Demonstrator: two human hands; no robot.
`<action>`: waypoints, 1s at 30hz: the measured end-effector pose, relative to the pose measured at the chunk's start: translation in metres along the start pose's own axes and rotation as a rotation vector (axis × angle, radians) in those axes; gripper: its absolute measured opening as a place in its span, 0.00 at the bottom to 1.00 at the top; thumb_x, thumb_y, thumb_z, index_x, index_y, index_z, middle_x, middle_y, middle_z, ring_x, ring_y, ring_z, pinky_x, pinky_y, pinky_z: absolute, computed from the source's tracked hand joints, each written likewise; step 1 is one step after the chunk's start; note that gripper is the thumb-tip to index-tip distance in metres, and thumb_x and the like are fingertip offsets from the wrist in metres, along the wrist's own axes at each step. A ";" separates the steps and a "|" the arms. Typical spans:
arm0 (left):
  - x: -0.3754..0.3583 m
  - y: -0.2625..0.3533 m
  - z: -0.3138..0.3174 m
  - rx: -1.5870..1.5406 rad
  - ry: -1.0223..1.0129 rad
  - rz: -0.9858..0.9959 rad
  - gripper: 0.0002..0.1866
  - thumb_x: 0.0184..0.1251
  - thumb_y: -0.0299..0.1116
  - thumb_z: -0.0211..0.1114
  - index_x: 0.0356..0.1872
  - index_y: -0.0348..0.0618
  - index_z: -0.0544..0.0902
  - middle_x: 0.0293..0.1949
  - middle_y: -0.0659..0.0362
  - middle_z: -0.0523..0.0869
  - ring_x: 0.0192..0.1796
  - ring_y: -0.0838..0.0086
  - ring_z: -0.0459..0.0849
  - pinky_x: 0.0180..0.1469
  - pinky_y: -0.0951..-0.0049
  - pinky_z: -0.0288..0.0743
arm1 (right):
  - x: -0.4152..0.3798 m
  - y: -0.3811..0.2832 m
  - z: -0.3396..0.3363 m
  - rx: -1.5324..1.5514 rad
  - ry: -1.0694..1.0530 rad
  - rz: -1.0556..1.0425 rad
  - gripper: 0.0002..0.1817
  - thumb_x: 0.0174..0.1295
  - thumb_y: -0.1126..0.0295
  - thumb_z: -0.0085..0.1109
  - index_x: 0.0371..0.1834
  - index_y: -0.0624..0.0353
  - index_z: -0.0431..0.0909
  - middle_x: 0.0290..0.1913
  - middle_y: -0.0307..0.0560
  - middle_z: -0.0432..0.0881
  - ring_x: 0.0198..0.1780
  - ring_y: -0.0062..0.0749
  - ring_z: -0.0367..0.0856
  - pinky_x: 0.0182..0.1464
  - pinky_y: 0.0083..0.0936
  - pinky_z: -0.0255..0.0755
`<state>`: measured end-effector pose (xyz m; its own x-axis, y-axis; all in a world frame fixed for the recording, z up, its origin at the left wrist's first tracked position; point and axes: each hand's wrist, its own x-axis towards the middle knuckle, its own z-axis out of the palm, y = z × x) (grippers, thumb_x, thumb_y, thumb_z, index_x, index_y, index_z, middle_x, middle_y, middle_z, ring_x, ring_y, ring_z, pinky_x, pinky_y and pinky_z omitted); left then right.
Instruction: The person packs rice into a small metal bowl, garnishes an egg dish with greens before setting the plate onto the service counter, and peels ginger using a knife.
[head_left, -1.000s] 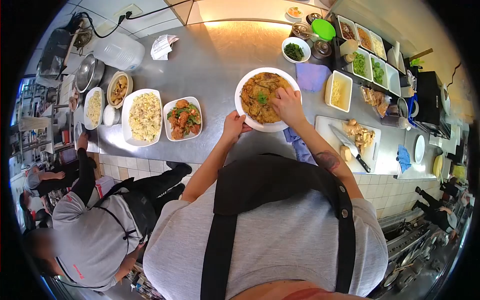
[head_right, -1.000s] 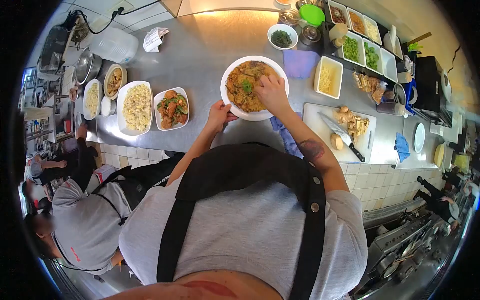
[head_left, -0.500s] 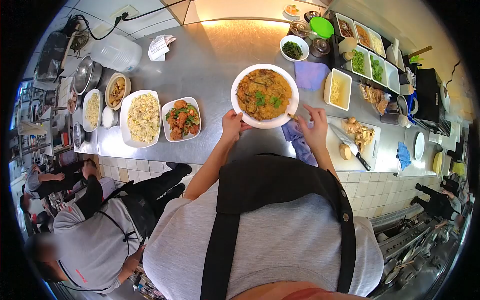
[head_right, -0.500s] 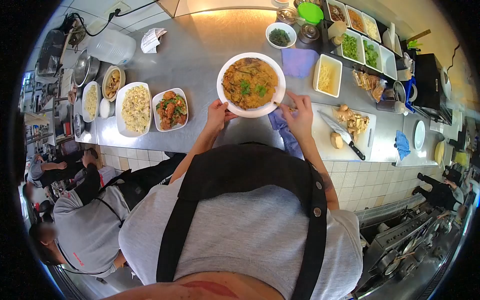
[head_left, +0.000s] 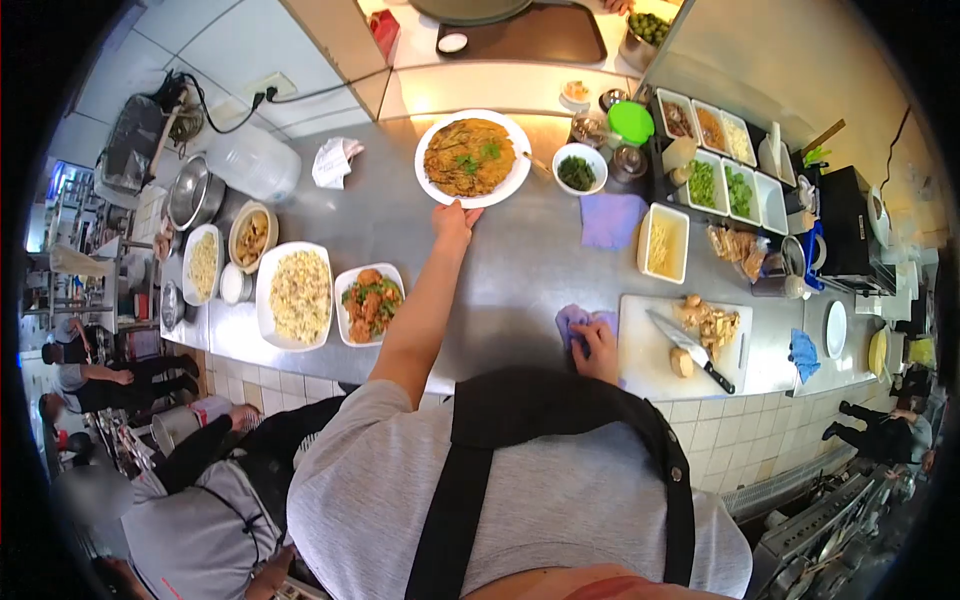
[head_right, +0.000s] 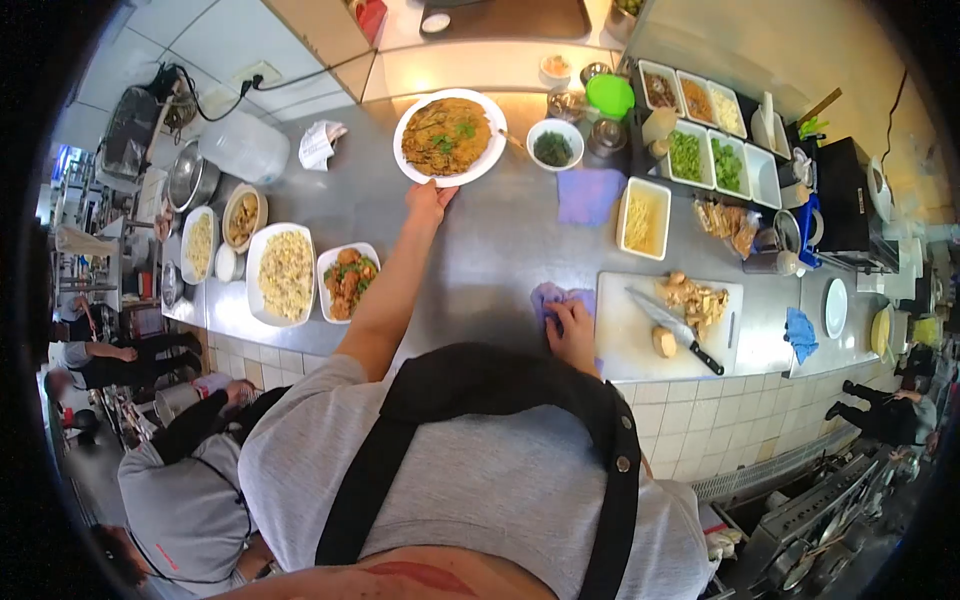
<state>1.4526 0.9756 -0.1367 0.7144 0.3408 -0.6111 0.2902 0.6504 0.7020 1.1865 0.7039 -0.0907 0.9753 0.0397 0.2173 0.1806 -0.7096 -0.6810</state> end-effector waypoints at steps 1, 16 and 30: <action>0.009 0.005 0.017 -0.029 0.051 -0.005 0.13 0.70 0.23 0.46 0.54 0.34 0.65 0.51 0.45 0.76 0.47 0.56 0.83 0.44 0.57 0.85 | -0.002 0.006 0.005 0.009 0.015 0.012 0.13 0.49 0.76 0.63 0.40 0.55 0.80 0.35 0.47 0.74 0.38 0.43 0.75 0.39 0.35 0.70; 0.138 0.046 0.138 -0.204 -0.042 -0.008 0.18 0.74 0.37 0.46 0.59 0.40 0.66 0.53 0.49 0.76 0.46 0.60 0.82 0.44 0.68 0.84 | 0.003 0.019 0.012 0.028 0.094 0.026 0.11 0.44 0.73 0.65 0.33 0.52 0.79 0.31 0.43 0.73 0.33 0.40 0.76 0.33 0.35 0.68; 0.079 0.012 0.286 1.401 -0.566 1.333 0.47 0.35 0.37 0.77 0.64 0.46 0.66 0.56 0.47 0.74 0.59 0.55 0.71 0.56 0.56 0.71 | 0.001 0.031 0.016 0.015 0.108 0.037 0.10 0.42 0.72 0.66 0.31 0.49 0.81 0.29 0.40 0.74 0.30 0.36 0.75 0.31 0.33 0.67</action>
<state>1.6944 0.8160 -0.0715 0.8591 -0.3228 0.3971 -0.4880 -0.7504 0.4458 1.1949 0.6936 -0.1226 0.9620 -0.0626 0.2656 0.1479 -0.6985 -0.7001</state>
